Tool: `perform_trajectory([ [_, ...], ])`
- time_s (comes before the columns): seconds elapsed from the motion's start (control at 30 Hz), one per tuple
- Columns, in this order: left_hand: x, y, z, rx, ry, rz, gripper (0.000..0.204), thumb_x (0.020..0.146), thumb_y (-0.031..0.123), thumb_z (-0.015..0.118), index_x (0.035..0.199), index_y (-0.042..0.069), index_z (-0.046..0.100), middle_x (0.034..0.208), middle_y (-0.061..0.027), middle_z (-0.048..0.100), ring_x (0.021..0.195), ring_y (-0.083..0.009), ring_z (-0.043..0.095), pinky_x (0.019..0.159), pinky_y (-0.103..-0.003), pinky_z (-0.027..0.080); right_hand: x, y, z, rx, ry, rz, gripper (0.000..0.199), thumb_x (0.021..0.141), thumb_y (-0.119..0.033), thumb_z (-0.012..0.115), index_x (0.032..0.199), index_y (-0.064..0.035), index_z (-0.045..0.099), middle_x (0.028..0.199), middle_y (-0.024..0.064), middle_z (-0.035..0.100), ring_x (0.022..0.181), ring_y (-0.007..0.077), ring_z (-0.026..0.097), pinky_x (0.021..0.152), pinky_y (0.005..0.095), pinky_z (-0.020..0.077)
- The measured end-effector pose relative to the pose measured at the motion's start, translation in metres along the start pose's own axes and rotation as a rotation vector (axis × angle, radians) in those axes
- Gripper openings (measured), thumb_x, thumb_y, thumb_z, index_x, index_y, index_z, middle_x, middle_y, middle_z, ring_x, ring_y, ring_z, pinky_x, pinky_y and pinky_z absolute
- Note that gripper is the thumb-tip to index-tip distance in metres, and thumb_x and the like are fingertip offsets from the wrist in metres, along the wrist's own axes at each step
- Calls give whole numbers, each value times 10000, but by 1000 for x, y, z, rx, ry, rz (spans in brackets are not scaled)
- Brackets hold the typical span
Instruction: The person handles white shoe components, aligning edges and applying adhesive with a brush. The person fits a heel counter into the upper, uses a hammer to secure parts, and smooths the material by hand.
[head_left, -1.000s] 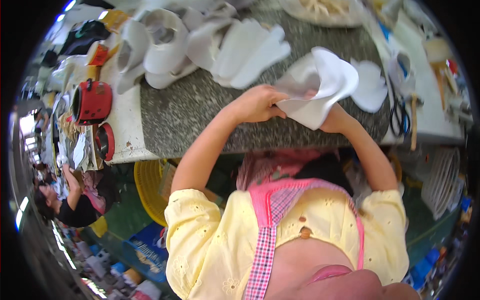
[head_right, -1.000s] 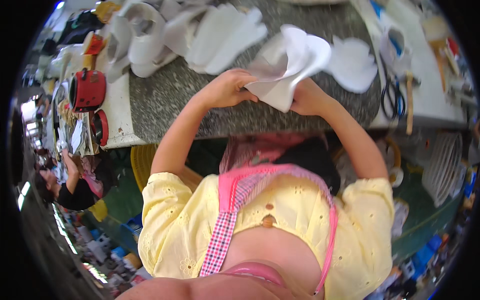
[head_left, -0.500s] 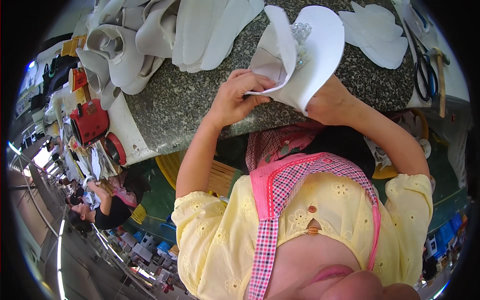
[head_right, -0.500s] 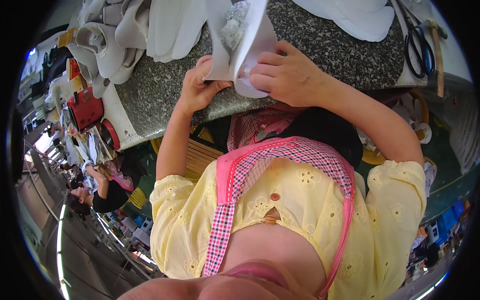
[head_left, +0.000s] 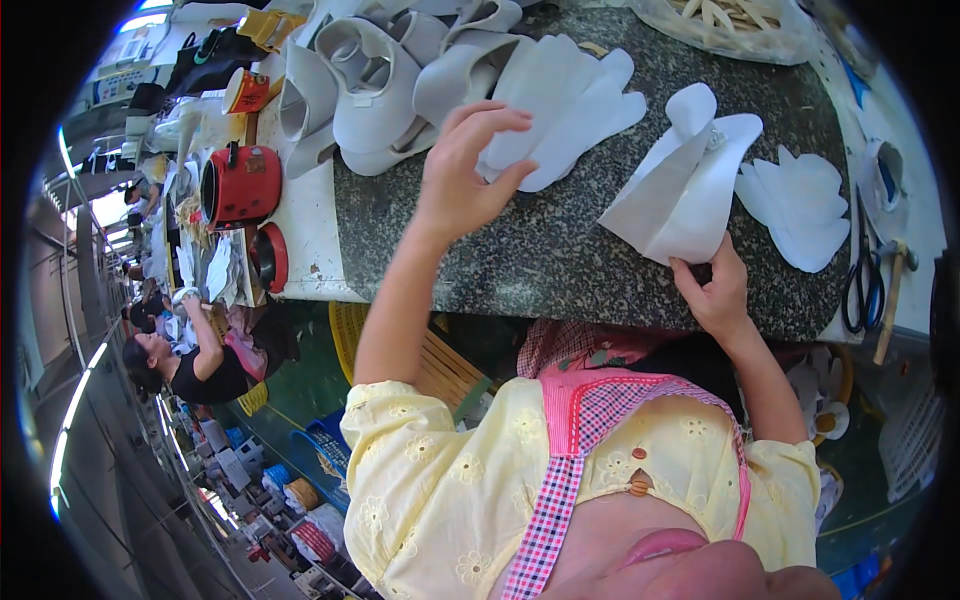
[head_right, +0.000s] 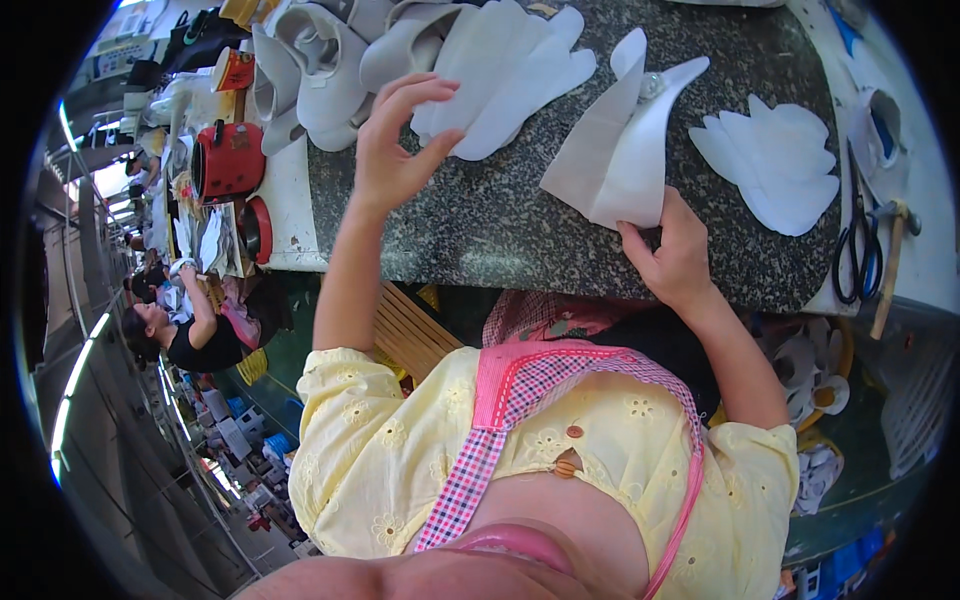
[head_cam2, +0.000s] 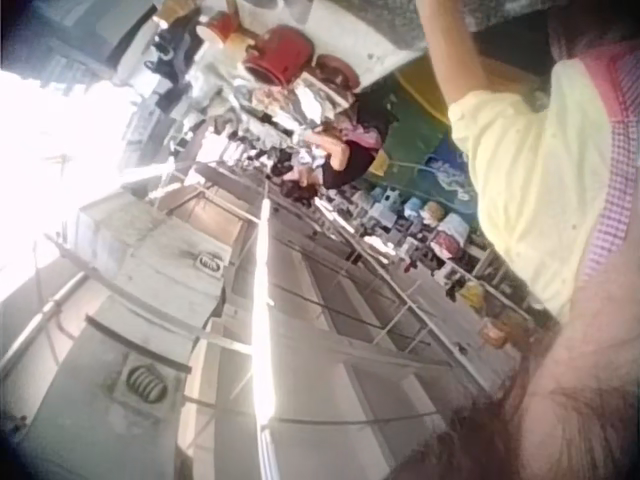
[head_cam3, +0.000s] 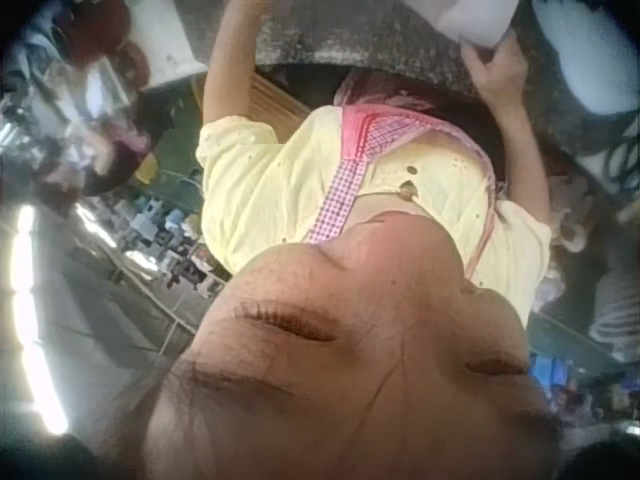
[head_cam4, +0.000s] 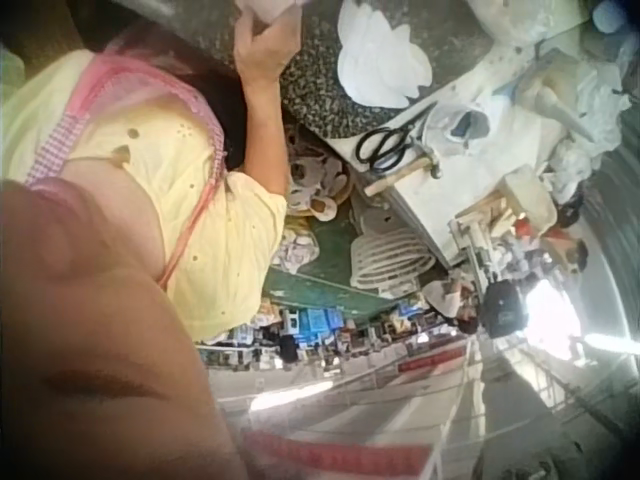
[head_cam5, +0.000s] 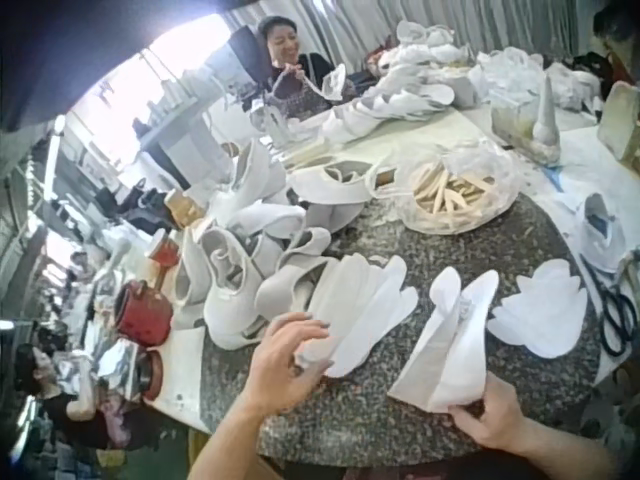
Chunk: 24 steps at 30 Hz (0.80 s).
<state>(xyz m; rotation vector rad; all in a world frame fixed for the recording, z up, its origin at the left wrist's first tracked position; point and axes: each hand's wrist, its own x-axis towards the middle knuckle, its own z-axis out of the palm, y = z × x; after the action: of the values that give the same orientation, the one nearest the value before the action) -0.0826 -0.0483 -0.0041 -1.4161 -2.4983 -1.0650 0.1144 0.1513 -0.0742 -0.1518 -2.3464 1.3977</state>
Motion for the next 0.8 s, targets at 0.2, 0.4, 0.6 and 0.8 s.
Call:
perform_trajectory([
  [0.2, -7, -36, -26, 335, -271, 245, 254, 638, 24, 653, 881, 71, 597, 953, -56, 595, 972, -238, 516, 803, -332, 443, 17, -32, -2, -129, 201, -184, 308, 691, -112, 635, 956, -14, 513, 976, 122, 515, 894, 286, 501, 760, 389, 392],
  [0.4, 37, -49, 19, 38, -76, -177, 159, 791, 200, 532, 775, 43, 551, 726, -152, 560, 672, -306, 543, 607, -357, 421, 41, -69, 74, -27, -109, -611, 419, 657, -132, 627, 1058, -76, 520, 1121, 124, 481, 1030, 304, 450, 855, 390, 358],
  [0.6, 91, -55, -51, -907, 984, -360, 199, 853, 140, 498, 678, 50, 528, 563, -25, 518, 452, -92, 472, 419, -249, 373, 78, -49, 138, -398, -251, -274, 786, 642, -206, 668, 1292, -20, 267, 1320, 180, 272, 1164, 349, 299, 946, 431, 246],
  [0.8, -31, -138, -248, -333, 1588, -13, 96, 874, 97, 456, 860, 3, 468, 737, -126, 604, 651, -192, 628, 552, -229, 504, 56, -68, 141, -275, -314, -549, 587, 660, -168, 642, 1194, -43, 433, 1289, 165, 345, 1173, 343, 313, 934, 431, 258],
])
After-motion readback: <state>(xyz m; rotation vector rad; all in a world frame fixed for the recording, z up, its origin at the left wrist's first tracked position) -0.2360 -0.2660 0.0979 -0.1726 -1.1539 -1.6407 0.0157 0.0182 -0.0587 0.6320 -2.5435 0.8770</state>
